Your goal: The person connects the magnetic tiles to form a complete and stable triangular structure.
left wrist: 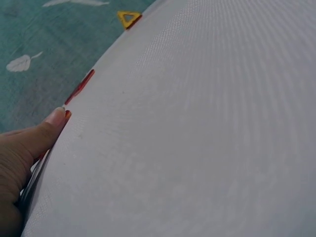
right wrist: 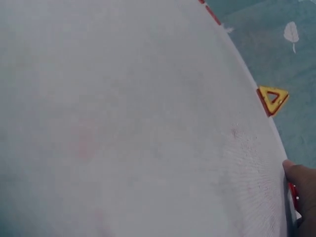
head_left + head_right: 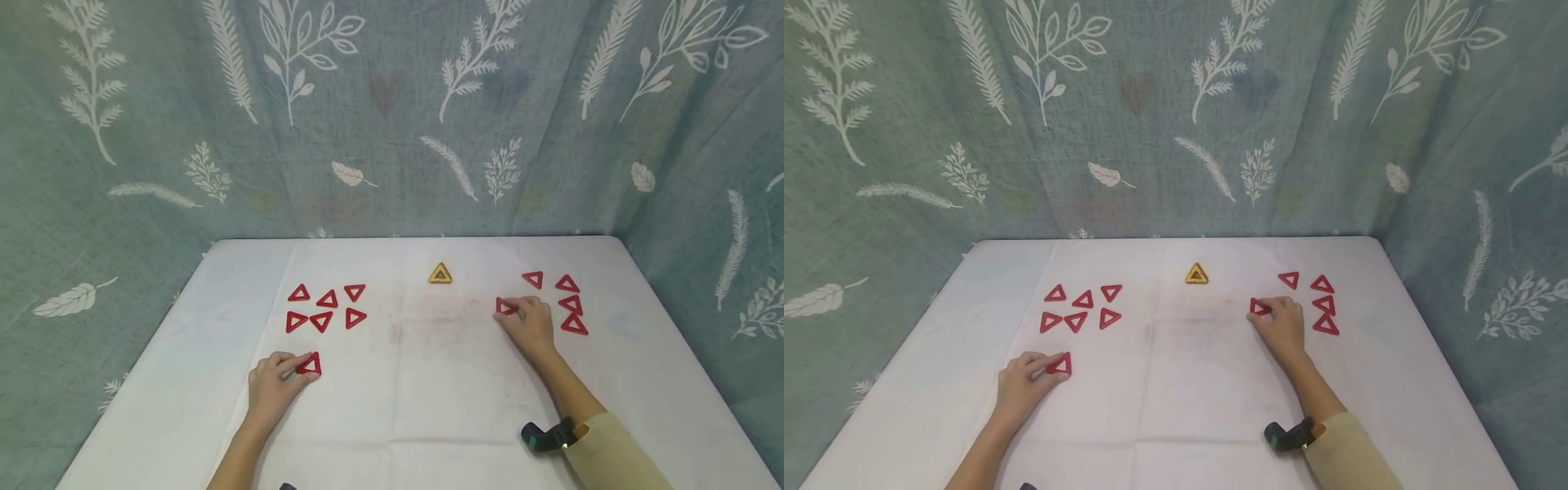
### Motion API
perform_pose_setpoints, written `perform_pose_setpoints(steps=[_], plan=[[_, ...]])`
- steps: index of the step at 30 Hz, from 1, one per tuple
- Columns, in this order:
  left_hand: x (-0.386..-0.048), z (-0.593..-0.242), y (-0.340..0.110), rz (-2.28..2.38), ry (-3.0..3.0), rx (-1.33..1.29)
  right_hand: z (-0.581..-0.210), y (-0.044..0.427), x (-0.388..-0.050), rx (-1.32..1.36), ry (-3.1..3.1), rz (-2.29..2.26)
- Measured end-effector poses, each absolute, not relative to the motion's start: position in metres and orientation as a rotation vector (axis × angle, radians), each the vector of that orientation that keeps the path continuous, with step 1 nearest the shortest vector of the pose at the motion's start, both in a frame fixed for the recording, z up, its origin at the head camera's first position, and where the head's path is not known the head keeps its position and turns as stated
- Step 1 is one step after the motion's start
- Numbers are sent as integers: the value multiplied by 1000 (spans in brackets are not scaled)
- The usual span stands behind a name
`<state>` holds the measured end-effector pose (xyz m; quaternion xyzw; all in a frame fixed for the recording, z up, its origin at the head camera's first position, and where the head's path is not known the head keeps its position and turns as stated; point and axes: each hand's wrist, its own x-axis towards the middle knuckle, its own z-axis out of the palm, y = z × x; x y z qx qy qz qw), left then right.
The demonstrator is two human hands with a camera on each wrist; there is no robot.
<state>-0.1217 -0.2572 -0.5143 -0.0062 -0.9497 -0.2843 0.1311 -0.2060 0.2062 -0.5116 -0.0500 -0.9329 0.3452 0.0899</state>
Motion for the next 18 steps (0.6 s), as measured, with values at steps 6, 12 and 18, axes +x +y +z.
perform_pose_setpoints(steps=[6, 12, 18], plan=[[-120, -514, -256, -867, -2757, -3, -513, 205, -200, -109, -2763, 1014], [-121, -515, -256, -878, -2776, -7, -511, 204, -195, -69, -2746, 1009], [-122, -517, -261, -861, -2760, -29, -516, 197, -187, -1, -2736, 996]])
